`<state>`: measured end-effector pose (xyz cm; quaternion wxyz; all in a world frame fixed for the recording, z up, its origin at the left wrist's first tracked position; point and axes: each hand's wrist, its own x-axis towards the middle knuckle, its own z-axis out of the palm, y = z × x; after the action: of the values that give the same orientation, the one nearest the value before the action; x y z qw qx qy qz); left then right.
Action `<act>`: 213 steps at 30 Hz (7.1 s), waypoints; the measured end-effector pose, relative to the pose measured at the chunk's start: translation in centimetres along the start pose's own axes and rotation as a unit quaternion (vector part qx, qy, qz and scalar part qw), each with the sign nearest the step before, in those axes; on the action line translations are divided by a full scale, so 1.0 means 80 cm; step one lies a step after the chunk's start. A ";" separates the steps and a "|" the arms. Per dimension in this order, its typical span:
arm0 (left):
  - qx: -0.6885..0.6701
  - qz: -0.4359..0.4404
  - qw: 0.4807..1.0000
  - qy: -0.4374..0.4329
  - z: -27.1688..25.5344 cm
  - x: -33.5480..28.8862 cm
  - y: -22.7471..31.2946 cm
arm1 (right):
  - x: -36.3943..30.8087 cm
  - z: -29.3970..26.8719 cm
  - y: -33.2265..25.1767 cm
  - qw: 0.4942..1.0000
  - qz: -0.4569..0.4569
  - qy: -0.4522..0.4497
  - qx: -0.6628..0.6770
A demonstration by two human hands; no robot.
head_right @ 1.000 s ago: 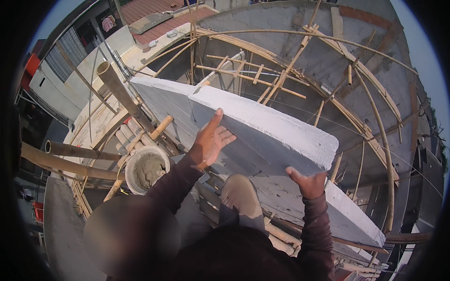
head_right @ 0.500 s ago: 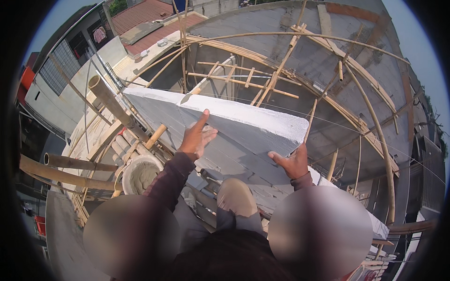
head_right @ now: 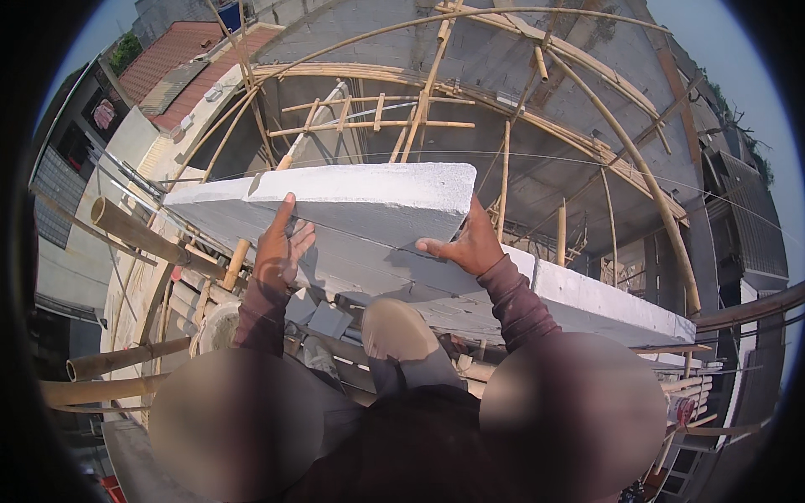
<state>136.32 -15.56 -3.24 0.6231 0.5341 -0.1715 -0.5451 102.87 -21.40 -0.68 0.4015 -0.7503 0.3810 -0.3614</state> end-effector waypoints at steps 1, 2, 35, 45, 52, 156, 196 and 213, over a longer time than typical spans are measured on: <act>-0.003 -0.005 1.000 0.003 -0.001 0.000 0.002 | 0.001 0.000 -0.003 1.000 0.001 -0.003 0.003; -0.004 -0.006 1.000 0.003 -0.002 -0.003 0.000 | 0.000 0.001 -0.004 1.000 0.002 -0.007 0.007; -0.041 -0.016 0.999 -0.001 -0.011 0.009 0.002 | 0.017 0.009 0.007 0.990 -0.030 -0.026 -0.137; 0.008 -0.018 1.000 0.013 -0.014 0.013 0.003 | 0.002 0.007 0.004 0.973 -0.029 -0.060 -0.222; 0.005 -0.016 1.000 0.004 0.000 0.002 0.013 | 0.002 0.003 0.014 0.969 -0.011 -0.068 -0.239; 0.591 0.462 0.660 -0.048 0.016 0.005 -0.003 | 0.399 0.394 -0.045 0.763 -0.310 -0.378 -0.424; 0.532 0.504 0.666 -0.135 0.006 -0.009 0.037 | -0.044 0.018 -0.008 0.902 -0.024 0.029 -0.430; 0.574 0.523 0.618 -0.126 0.015 -0.004 0.041 | -0.029 0.038 0.029 0.919 0.016 0.034 -0.393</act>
<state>136.91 -16.38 0.13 0.3418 0.5292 -0.7763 0.0199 103.78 -19.32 -4.54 0.0667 -0.8286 0.5182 -0.2014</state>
